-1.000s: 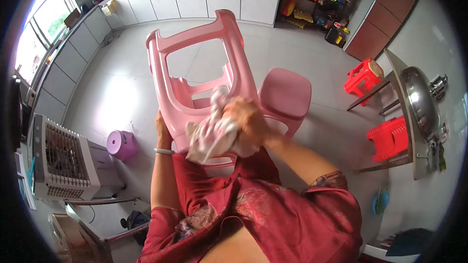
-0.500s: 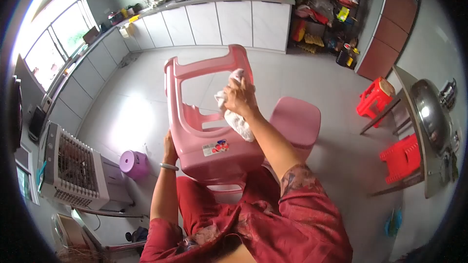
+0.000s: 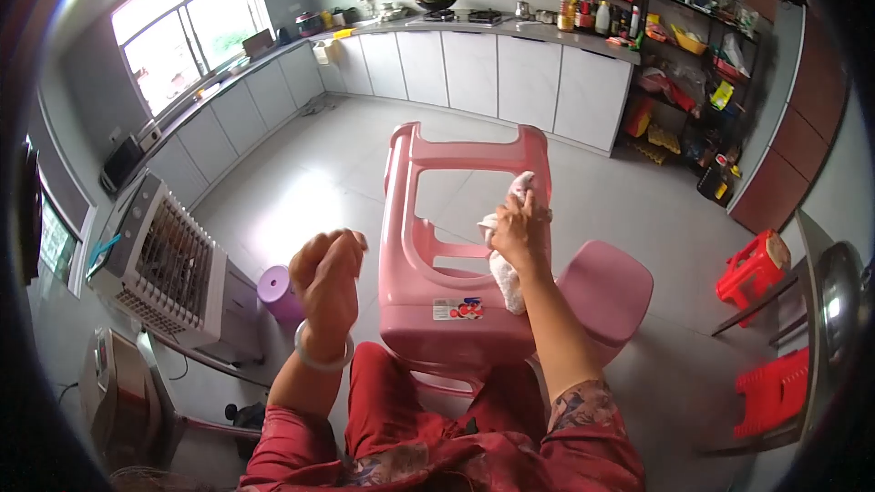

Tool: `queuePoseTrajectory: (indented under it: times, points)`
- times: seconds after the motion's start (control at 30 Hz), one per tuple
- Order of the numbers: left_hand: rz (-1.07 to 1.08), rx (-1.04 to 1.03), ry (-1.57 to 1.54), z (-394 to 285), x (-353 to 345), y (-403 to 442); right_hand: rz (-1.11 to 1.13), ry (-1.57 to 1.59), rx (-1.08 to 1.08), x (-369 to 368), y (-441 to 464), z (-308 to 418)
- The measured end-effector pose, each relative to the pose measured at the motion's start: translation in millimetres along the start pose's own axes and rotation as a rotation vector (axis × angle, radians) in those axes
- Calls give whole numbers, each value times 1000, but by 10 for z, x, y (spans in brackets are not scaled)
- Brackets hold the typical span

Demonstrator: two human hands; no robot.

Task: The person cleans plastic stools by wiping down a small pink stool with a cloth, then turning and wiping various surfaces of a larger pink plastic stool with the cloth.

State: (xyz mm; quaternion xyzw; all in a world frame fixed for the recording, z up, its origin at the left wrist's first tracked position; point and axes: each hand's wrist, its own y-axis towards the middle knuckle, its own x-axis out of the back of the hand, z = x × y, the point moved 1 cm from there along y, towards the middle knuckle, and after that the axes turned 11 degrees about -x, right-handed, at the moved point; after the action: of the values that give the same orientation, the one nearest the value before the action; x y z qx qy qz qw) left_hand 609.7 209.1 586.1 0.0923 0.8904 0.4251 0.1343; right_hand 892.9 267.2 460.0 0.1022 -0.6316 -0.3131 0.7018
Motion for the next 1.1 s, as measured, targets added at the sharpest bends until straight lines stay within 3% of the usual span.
queuePoseTrajectory:
  times: [0.07,0.2,0.27,0.47,0.5,0.57,0.73,0.83,1.1]
  points:
    - [162,-113,-603,-475,-181,10,19,-21,-3,3,0,11]
    - [570,-330,-1060,-991,-352,131,27,-40,-7,34,-19,40]
    - [708,-334,-1037,-1074,-341,92,33,-46,-15,62,-18,56]
    - [497,-372,-1027,-1304,-653,-24,24,-75,-5,84,-22,49]
    - [385,-377,-1022,-1304,-692,-160,20,-78,-6,83,-22,50]
    - [384,-380,-1043,-1321,-702,-137,23,-78,-12,70,-17,53]
    - [810,-304,-1122,-1190,-403,-28,32,-89,-25,90,-23,60]
    - [823,-258,-1156,-1203,-425,4,36,-98,-31,161,-24,107]
    - [522,-264,-1200,-1320,-608,-106,17,-101,-20,116,-28,78]
